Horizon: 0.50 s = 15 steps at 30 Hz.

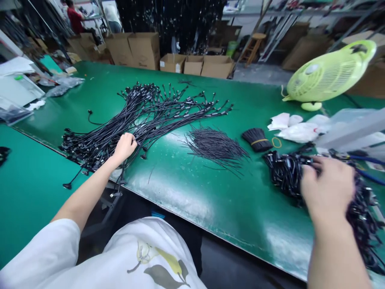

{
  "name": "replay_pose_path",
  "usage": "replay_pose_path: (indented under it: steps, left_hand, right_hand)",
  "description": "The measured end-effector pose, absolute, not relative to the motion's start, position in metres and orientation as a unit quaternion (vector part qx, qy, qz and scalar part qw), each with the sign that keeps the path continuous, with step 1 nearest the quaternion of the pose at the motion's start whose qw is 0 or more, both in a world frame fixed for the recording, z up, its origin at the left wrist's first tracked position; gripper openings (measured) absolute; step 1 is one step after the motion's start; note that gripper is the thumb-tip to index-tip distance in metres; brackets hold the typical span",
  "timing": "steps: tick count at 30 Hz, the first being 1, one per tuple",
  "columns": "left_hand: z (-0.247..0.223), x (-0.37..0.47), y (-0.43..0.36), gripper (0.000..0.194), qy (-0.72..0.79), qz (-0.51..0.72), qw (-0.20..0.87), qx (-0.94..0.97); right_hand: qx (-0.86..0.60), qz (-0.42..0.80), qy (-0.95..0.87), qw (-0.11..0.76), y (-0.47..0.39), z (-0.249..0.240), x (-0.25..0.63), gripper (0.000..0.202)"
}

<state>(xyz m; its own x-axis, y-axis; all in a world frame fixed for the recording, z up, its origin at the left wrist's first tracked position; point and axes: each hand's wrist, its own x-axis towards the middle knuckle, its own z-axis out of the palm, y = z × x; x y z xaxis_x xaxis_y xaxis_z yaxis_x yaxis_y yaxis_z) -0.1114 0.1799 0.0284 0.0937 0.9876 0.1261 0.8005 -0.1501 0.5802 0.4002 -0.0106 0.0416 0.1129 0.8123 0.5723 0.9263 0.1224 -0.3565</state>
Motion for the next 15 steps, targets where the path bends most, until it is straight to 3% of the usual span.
replay_pose_path:
  steps: [2,4,6,8,10,15]
  left_hand:
    - [0.042,-0.094,0.166,0.007,0.609,0.265,0.228,0.712]
    - [0.059,-0.078,0.141,0.01,0.563,0.273,0.334,0.705]
    - [0.077,-0.07,0.107,0.013,0.423,0.276,0.59,0.63]
    - [0.09,-0.075,0.071,0.021,0.323,0.24,0.72,0.565]
    - [0.097,-0.092,0.041,0.025,0.302,0.207,0.762,0.534]
    - [0.083,-0.17,0.011,0.027,0.434,0.277,0.708,0.483]
  right_hand:
    - [-0.684,-0.103,-0.644,0.327,0.004,0.044,0.366,0.031]
    - [-0.662,-0.046,-0.68,0.312,0.025,0.046,0.318,0.035]
    - [-0.613,0.031,-0.719,0.327,0.05,0.046,0.262,0.047]
    - [-0.553,0.076,-0.765,0.322,0.078,0.044,0.204,0.06]
    - [-0.49,0.09,-0.813,0.3,0.111,0.041,0.154,0.063]
    - [-0.438,0.096,-0.87,0.205,0.194,0.044,0.099,0.013]
